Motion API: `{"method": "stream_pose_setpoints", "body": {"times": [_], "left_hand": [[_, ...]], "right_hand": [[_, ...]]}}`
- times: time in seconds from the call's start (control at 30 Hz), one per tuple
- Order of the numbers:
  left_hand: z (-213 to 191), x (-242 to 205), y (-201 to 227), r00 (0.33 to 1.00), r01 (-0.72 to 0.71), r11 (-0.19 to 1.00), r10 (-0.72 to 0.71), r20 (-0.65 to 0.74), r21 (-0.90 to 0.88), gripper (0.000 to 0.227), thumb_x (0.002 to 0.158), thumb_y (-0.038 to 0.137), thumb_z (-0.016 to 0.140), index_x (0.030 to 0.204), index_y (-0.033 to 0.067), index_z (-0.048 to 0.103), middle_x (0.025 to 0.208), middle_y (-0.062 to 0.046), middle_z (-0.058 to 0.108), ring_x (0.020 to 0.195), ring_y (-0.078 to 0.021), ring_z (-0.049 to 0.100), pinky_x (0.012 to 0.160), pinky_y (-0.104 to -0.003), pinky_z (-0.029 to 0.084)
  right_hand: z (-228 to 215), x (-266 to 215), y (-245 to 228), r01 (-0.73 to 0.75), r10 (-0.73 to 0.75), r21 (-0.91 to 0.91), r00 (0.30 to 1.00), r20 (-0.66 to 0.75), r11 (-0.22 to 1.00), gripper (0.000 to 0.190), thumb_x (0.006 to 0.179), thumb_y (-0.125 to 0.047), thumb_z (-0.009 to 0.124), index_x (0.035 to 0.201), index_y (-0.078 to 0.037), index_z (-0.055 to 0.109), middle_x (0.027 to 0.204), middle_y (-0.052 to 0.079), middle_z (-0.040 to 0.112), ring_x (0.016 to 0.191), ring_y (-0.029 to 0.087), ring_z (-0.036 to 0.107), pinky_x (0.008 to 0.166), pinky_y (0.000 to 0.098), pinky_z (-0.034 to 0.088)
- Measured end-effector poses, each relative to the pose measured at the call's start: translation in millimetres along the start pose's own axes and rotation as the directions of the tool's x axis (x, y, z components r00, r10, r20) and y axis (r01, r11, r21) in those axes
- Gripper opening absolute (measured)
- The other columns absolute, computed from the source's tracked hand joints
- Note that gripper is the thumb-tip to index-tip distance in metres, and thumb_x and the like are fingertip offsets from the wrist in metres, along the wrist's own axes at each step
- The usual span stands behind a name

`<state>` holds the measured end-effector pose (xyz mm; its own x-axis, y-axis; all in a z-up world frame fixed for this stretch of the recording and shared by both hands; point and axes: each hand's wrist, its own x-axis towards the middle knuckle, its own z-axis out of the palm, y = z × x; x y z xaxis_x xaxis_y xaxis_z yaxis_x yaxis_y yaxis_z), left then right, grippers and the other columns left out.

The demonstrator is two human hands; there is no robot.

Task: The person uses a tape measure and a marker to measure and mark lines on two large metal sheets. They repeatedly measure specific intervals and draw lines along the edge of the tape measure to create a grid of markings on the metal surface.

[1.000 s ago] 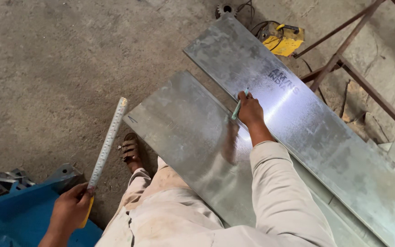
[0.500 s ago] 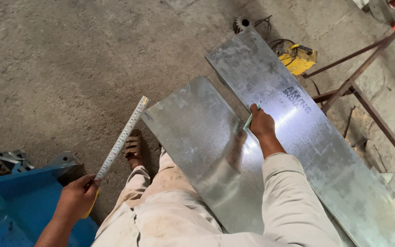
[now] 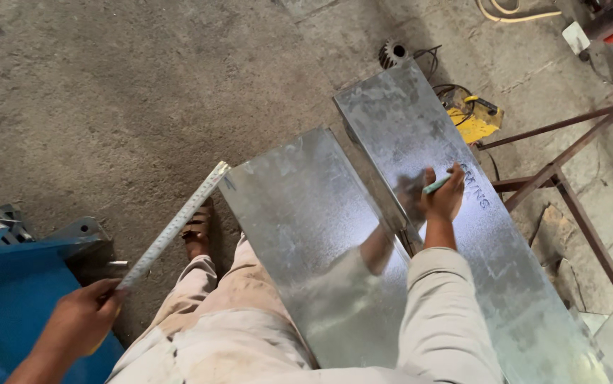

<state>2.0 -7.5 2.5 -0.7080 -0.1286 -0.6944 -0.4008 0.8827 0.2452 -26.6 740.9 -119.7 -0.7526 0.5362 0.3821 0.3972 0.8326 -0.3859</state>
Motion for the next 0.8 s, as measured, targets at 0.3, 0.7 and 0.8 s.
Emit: {"method": "stream_pose_setpoints", "body": {"times": [0.3, 0.7, 0.8], "left_hand": [[-6.1, -0.1, 45.7, 0.999, 0.022, 1.000, -0.021, -0.043, 0.022, 0.041, 0.095, 0.034, 0.066, 0.130, 0.0138, 0.074, 0.092, -0.017, 0.077, 0.077, -0.0318, 0.073, 0.071, -0.043, 0.059], [-6.4, -4.4, 83.0, 0.984, -0.178, 0.984, 0.178, -0.023, 0.004, 0.039, 0.092, 0.030, 0.065, 0.127, 0.0135, 0.073, 0.099, -0.019, 0.078, 0.087, -0.0353, 0.074, 0.077, -0.044, 0.059], [1.2, -2.1, 63.4, 0.965, -0.243, 0.970, 0.241, -0.099, -0.003, 0.039, 0.091, 0.032, 0.067, 0.123, 0.0102, 0.074, 0.099, -0.021, 0.078, 0.087, -0.0364, 0.076, 0.079, -0.042, 0.059]], "right_hand": [[20.9, -44.2, 8.1, -0.150, 0.150, -0.020, 0.989, 0.004, 0.988, 0.077, 0.095, -0.059, 0.072, 0.135, -0.001, 0.041, 0.140, 0.026, 0.057, 0.127, 0.048, 0.055, 0.109, 0.0591, 0.038], [-0.4, -62.3, -10.0, -0.126, 0.133, 0.308, 0.991, -0.003, 0.943, 0.068, 0.092, -0.049, 0.081, 0.127, -0.004, 0.043, 0.140, 0.027, 0.059, 0.138, 0.046, 0.055, 0.108, 0.0492, 0.048], [-7.2, -76.4, -20.0, -0.082, 0.127, 0.473, 0.990, -0.065, 0.877, 0.064, 0.098, -0.047, 0.079, 0.129, -0.005, 0.041, 0.148, 0.029, 0.052, 0.137, 0.043, 0.059, 0.108, 0.0451, 0.052]]}}
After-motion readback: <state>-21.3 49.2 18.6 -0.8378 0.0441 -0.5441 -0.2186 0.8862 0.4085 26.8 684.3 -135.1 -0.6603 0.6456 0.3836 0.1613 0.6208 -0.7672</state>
